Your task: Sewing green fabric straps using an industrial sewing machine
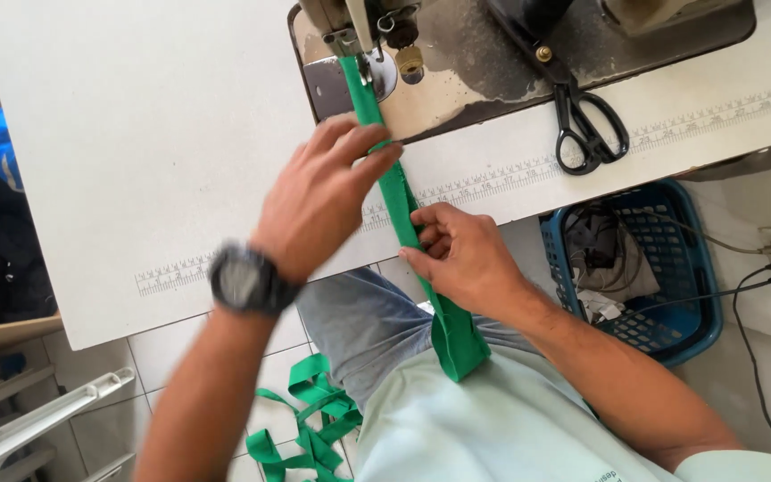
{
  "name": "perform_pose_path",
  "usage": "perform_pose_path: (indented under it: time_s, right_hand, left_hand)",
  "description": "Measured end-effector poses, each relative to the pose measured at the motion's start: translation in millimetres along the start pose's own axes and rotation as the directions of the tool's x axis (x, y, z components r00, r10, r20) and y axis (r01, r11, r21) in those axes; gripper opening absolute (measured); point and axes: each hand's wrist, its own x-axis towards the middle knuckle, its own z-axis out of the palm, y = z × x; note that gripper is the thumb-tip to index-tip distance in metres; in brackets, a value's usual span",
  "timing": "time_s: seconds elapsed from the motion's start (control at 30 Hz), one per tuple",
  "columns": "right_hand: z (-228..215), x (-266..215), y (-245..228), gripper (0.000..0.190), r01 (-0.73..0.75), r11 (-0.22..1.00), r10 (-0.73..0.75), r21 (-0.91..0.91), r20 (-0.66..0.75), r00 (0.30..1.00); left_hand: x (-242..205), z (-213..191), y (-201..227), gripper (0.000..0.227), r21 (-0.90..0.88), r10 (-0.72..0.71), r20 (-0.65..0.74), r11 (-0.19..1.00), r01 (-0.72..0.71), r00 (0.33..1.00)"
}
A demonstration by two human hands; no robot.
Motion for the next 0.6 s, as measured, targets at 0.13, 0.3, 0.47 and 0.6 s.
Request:
perform_pose_path:
  time_s: [0.13,0.3,0.47,0.6]
  right_hand:
    - [-3,-2,-4,0.046,-0.031,0.999,0.031,-0.038,0.007,0.999]
    - [2,-5,9,0.046,0.228,0.972,-0.226,0.055,-0.04,0.973]
    - [4,-5,17,0.043,0.198,0.974,-0.192,0.114,-0.058,0.98]
    - [5,-5,18,0.038,0.189,0.972,-0.183,0.138,-0.056,0.982]
  left_hand:
    - [37,12,-35,0.064,-0.062,0.05,0.357,0.998,-0.029,0.933]
    - [46,34,-61,0.01,-0.098,0.064,0.356,0.995,-0.031,0.932]
    - [50,31,-68,0.006,-0.132,0.082,0.41,0.991,-0.03,0.908]
    - [52,34,-72,0.006,-0.15,0.107,0.453,0.988,-0.043,0.885]
